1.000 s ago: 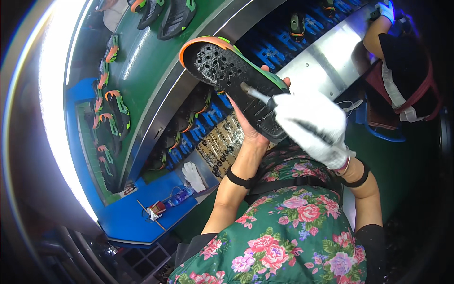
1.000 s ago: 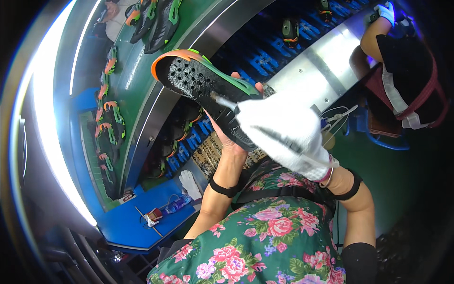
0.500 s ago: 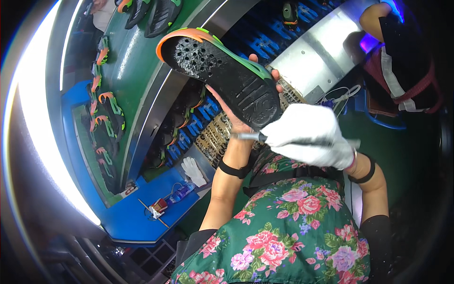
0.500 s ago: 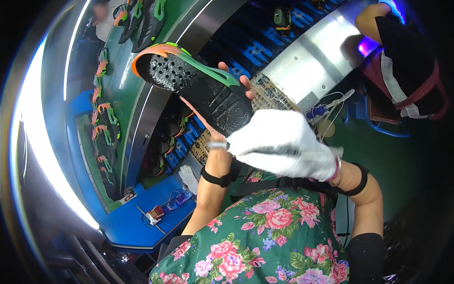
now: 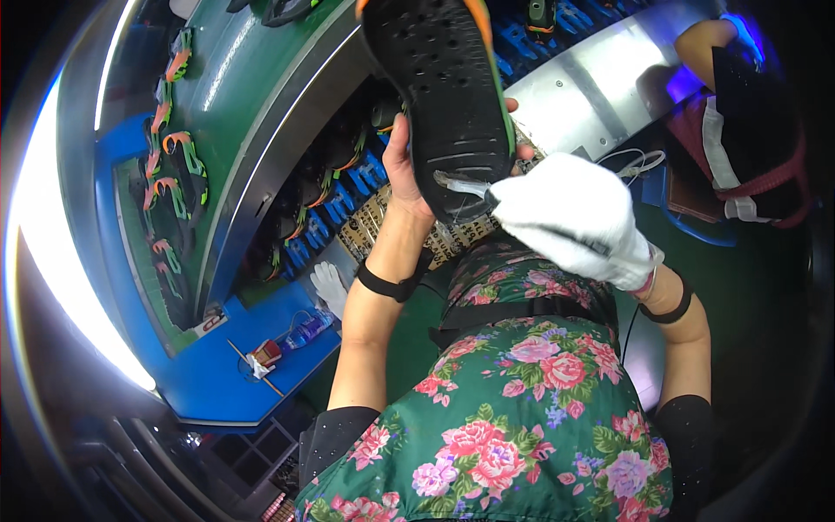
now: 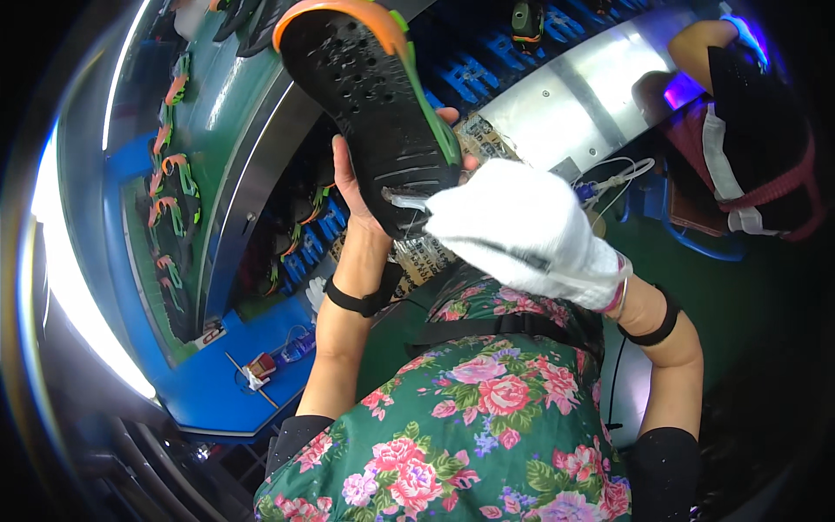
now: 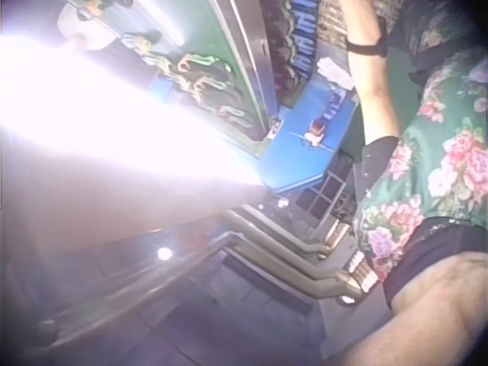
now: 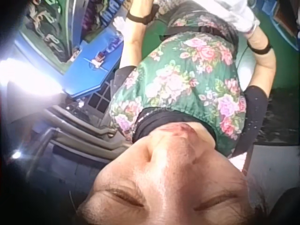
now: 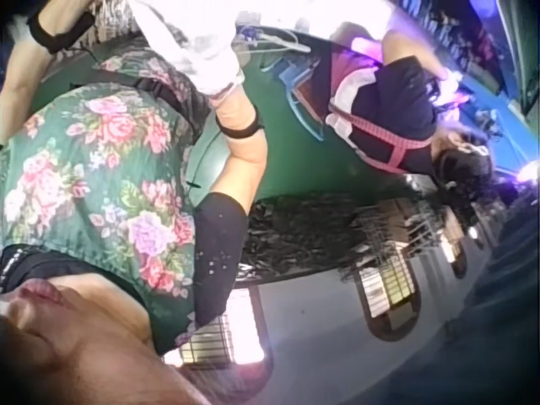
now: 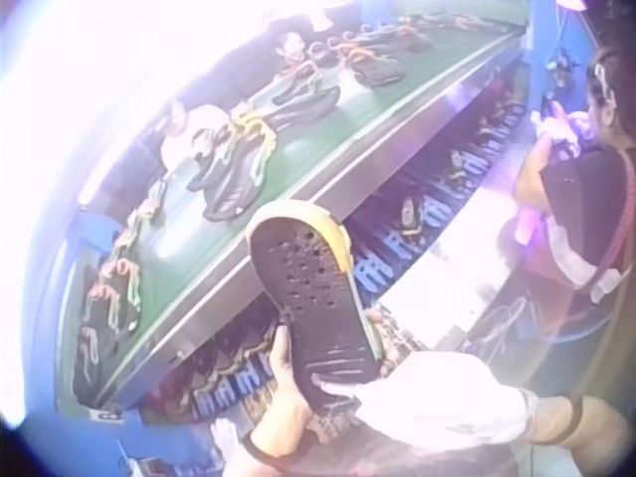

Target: The person is using a brush to apply a liquid adhesive to the bottom of shoe soles on a factory assembly line.

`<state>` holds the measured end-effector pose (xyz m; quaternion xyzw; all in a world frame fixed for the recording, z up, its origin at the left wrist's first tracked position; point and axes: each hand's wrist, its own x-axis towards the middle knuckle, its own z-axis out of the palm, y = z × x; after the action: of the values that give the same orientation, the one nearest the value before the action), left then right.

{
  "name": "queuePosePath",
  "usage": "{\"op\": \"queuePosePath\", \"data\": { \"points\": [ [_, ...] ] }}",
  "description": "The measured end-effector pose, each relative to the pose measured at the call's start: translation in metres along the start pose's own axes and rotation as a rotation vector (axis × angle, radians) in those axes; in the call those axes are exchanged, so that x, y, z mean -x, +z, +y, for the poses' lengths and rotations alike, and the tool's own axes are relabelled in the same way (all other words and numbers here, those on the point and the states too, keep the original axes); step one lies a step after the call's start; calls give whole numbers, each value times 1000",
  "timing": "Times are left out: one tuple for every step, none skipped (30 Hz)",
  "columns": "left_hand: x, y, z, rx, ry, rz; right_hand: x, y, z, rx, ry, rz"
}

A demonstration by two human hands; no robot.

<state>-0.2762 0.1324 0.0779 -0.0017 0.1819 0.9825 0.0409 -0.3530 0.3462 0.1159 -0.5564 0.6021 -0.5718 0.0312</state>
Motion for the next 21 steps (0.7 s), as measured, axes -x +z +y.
{"op": "queuePosePath", "data": {
  "points": [
    [1, 1, 2, 8, -46, 44, 4, 3, 0, 97, -82, -29],
    [-1, -6, 4, 54, -74, -12, 9, 5, 0, 159, -180, -81],
    [-1, -10, 7, 55, -64, -10, 11, 8, -2, 80, -135, -98],
    [-1, -13, 10, -96, -95, 47, 12, 8, -8, 32, -99, -107],
    [1, -16, 11, -245, -128, 105, 11, 6, -11, -15, -61, -115],
    [7, -17, 9, -254, -140, 138, 8, -1, -12, -165, 15, -139],
    [10, -19, 10, -252, -134, 144, 5, -7, -12, -314, 94, -163],
    [12, -21, 11, -284, -169, 161, 4, -5, -11, -427, 213, -106],
    [11, -21, 12, -315, -207, 173, 3, -8, -8, -329, 162, -65],
    [12, -21, 11, -312, -204, 174, 2, -9, -7, -203, 113, -74],
    [13, -19, 11, -291, -186, 255, 3, -11, -6, -77, 64, -84],
    [13, -18, 10, -270, -170, 332, 6, -10, -4, 16, -52, -136],
    [12, -19, 13, -267, -168, 330, 11, -6, -2, 109, -169, -189],
    [10, -21, 19, -314, -223, 307, 15, -3, -4, 51, -133, -187],
    [10, -21, 22, -361, -276, 288, 15, -3, -7, 15, -114, -218],
    [11, -20, 21, -360, -273, 291, 14, -5, -8, -76, -76, -238],
    [12, -18, 19, -207, -249, 278, 12, -8, -9, -166, -38, -258],
    [12, -14, 19, -53, -228, 263, 10, -9, -10, -170, -36, -259],
    [10, -11, 20, -51, -227, 266, 8, -11, -9, -166, 6, -205],
    [7, -8, 23, -39, -229, 251, 7, -12, -8, -162, 48, -150],
    [5, -5, 24, -27, -229, 232, 5, -10, -7, -59, 30, -110]
  ]
}}
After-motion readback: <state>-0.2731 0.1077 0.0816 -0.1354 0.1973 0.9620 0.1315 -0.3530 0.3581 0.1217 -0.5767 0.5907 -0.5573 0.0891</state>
